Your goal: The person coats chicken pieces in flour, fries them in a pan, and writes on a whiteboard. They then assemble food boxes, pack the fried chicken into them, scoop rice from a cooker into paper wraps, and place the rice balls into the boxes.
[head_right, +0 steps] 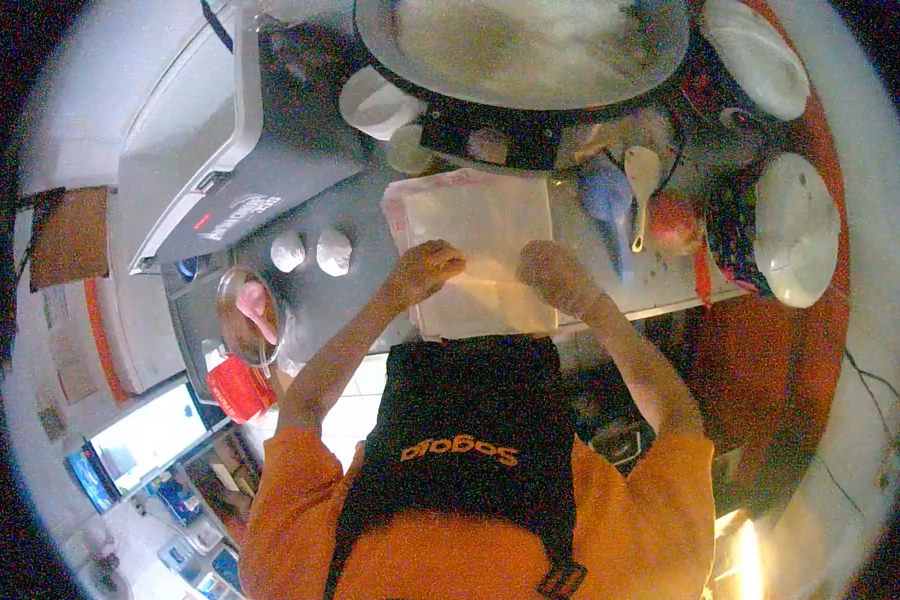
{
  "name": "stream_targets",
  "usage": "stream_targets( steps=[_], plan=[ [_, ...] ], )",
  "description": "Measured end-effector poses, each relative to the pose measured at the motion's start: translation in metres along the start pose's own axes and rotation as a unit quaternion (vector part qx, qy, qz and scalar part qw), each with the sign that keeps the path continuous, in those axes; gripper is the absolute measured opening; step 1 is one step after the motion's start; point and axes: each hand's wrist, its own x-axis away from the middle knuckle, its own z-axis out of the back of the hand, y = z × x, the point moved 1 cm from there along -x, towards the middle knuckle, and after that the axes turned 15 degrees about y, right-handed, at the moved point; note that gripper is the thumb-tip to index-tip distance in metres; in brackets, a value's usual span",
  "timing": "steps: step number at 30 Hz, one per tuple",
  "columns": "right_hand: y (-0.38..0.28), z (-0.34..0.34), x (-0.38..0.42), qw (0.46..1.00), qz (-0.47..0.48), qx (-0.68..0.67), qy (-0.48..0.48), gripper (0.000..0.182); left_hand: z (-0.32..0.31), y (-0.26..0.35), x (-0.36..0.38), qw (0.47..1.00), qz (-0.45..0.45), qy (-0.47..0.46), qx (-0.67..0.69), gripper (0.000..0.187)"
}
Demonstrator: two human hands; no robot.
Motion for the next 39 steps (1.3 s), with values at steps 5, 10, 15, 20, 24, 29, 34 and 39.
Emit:
stream_targets(
  steps=[5,10,15,20,24,29,34,39],
  plan=[
    [-0.002,-0.021,0.000,0.994,-0.002,-0.052,0.095,0.016,-0.009,0.006,0.031,0.998,0.052,0.025,0.018,0.033],
    [-0.033,-0.024,-0.010,0.993,0.016,0.118,-0.013,0.025,0.007,0.020,0.031,0.995,0.042,0.088,-0.002,0.022],
    [-0.005,-0.053,-0.017,0.990,-0.125,0.043,-0.046,0.029,-0.012,0.006,0.020,0.962,0.271,0.021,0.011,0.025],
    [-0.033,-0.064,-0.025,0.964,-0.145,0.203,0.095,0.015,-0.024,0.008,0.014,0.950,0.303,0.069,-0.043,0.021],
    [-0.051,-0.059,-0.030,0.968,-0.191,0.096,0.130,0.008,-0.051,0.025,0.029,0.900,0.388,0.198,0.029,0.025],
    [-0.106,-0.058,-0.044,0.962,-0.084,-0.039,0.258,0.017,-0.025,0.043,0.039,0.290,0.571,0.229,0.733,0.033],
    [-0.199,-0.053,-0.079,0.983,-0.065,-0.089,0.147,0.021,0.020,0.074,0.101,0.234,0.506,0.236,0.796,0.041],
    [-0.292,-0.091,-0.106,0.938,-0.092,-0.328,0.069,0.023,0.110,0.089,0.214,0.286,0.513,0.180,0.789,0.056]
  ],
)
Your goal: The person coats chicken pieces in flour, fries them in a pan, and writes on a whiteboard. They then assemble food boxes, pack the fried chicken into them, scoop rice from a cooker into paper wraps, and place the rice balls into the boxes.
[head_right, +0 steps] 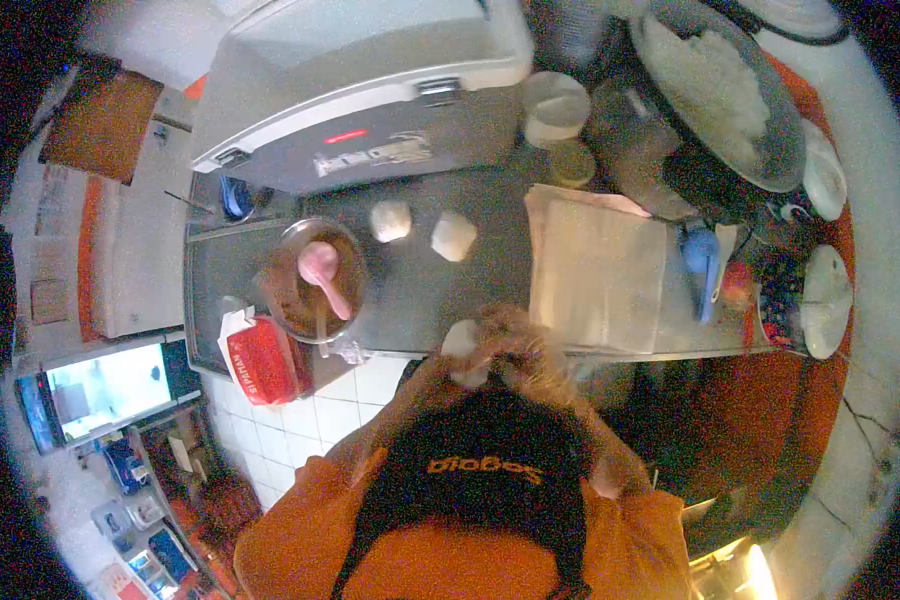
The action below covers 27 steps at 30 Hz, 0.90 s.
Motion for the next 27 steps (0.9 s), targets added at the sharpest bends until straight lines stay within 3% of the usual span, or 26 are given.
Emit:
stream_targets(
  steps=[2,4,5,6,7,8,10,12,13,15,16,18,20,21,22,24,25,27],
  plan=[
    [-0.012,-0.034,-0.011,0.997,0.029,0.002,-0.067,0.025,0.025,0.027,0.033,0.996,-0.015,-0.081,0.023,0.063],
    [-0.023,-0.067,-0.032,0.988,-0.059,0.060,-0.127,0.032,0.043,0.058,0.065,0.998,-0.034,-0.047,0.023,0.070],
    [-0.033,-0.082,-0.044,0.979,-0.106,0.085,-0.155,0.036,0.065,0.067,0.065,0.990,-0.082,0.024,-0.110,0.070],
    [-0.031,-0.091,-0.068,0.975,-0.093,0.142,-0.146,0.050,0.091,0.074,0.056,0.958,-0.128,0.095,-0.240,0.069],
    [-0.029,-0.100,-0.091,0.967,-0.082,0.198,-0.139,0.068,0.091,0.091,0.070,0.931,-0.193,0.134,-0.279,0.067],
    [0.012,-0.104,-0.104,0.955,-0.096,0.273,-0.064,0.078,0.090,0.107,0.085,0.896,-0.252,0.180,-0.319,0.065],
    [0.088,-0.108,-0.126,0.898,-0.119,0.414,0.089,0.099,0.090,0.129,0.103,0.884,-0.320,0.201,-0.277,0.067],
    [0.124,-0.117,-0.148,0.889,-0.185,0.415,0.052,0.103,0.115,0.144,0.103,0.875,-0.349,0.195,-0.272,0.070],
    [0.130,-0.122,-0.154,0.883,-0.217,0.415,0.032,0.106,0.115,0.150,0.104,0.898,-0.348,0.176,-0.204,0.069],
    [0.140,-0.134,-0.153,0.854,-0.204,0.477,-0.034,0.103,0.116,0.165,0.106,0.928,-0.341,0.139,-0.062,0.069],
    [0.142,-0.140,-0.153,0.836,-0.194,0.508,-0.068,0.101,0.113,0.175,0.113,0.928,-0.343,0.117,-0.089,0.066],
    [0.148,-0.143,-0.136,0.926,-0.202,0.318,-0.004,0.093,0.139,0.171,0.091,0.847,-0.463,0.156,-0.212,0.065],
    [0.114,-0.153,-0.123,0.961,-0.229,0.153,0.026,0.078,0.118,0.185,0.101,0.915,-0.362,0.124,-0.125,0.061],
    [0.062,-0.167,-0.120,0.962,-0.256,0.089,0.025,0.068,0.123,0.183,0.094,0.937,-0.329,0.103,-0.059,0.061],
    [0.013,-0.185,-0.119,0.936,-0.089,0.332,-0.074,0.060,0.136,0.176,0.081,0.954,-0.288,0.081,0.003,0.062],
    [-0.059,-0.231,-0.116,0.887,0.031,0.437,-0.144,0.040,0.160,0.163,0.045,0.970,-0.220,0.030,0.098,0.064],
    [-0.074,-0.248,-0.118,0.940,-0.016,0.322,-0.113,0.035,0.169,0.156,0.028,0.972,-0.194,0.002,0.132,0.066],
    [-0.048,-0.255,-0.122,0.952,-0.123,0.261,-0.100,0.031,0.171,0.143,0.042,0.968,-0.240,-0.003,0.071,0.068]
  ],
)
